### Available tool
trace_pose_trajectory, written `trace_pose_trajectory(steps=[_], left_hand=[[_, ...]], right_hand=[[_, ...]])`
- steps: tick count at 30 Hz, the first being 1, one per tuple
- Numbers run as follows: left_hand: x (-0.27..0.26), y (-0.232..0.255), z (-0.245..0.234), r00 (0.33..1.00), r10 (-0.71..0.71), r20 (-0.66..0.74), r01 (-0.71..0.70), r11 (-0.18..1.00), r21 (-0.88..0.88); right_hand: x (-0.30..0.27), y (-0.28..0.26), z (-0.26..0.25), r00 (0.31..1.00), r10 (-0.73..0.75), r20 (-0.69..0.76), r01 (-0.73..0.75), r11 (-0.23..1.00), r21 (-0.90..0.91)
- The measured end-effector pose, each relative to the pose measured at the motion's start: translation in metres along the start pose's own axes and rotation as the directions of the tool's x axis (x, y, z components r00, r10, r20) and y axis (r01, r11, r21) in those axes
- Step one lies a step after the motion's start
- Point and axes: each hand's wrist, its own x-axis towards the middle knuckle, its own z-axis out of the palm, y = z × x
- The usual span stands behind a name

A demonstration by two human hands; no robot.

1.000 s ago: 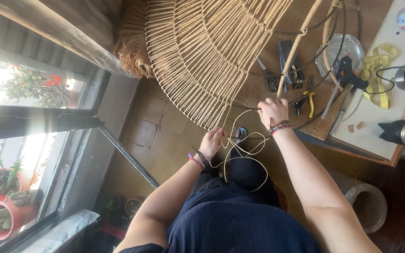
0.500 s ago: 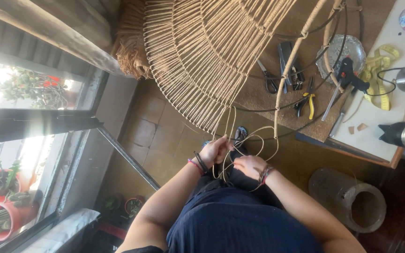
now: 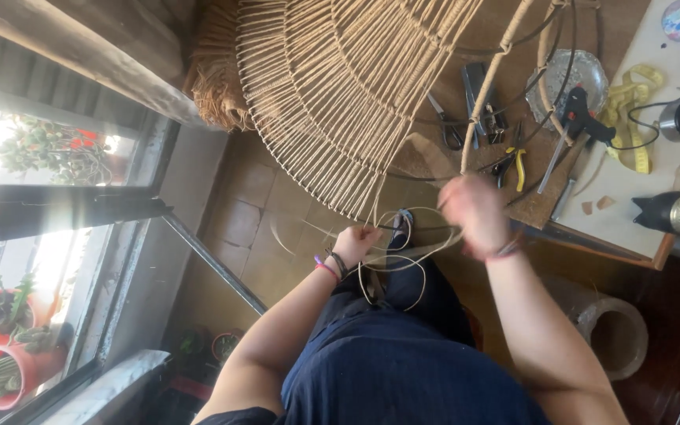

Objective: Weaving a lampshade by threading thin wicker or wooden strips through a frame.

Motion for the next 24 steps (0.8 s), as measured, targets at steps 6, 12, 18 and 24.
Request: trace_pose_trajectory(steps=[6,12,18,24], left_hand=[[-0.009,0.015,-0.005,0.967,0.006,0.256,0.159,0.770,-0.617],[0.008,0.002,-0.011,0.980,-0.087,0.180,0.138,0.946,-0.293],[0.016,-0.009,0.002,0.998,-0.043,0.046,0.041,0.998,0.056],[-0.002,0.003,0.000,0.993,-0.008,0.121,0.056,0.918,-0.393]], right_hand=[[-0.104,0.121,0.077,0.418,0.742,0.524,-0.102,0.612,-0.784],[0.004,0.127,0.062,0.746,0.629,0.219,-0.551,0.399,0.733],[0.047,0.055,-0.030,0.904,0.343,-0.256,-0.062,0.697,0.715],[-0.053,0.045,0.077,0.842,0.477,0.254,-0.421,0.874,-0.244]])
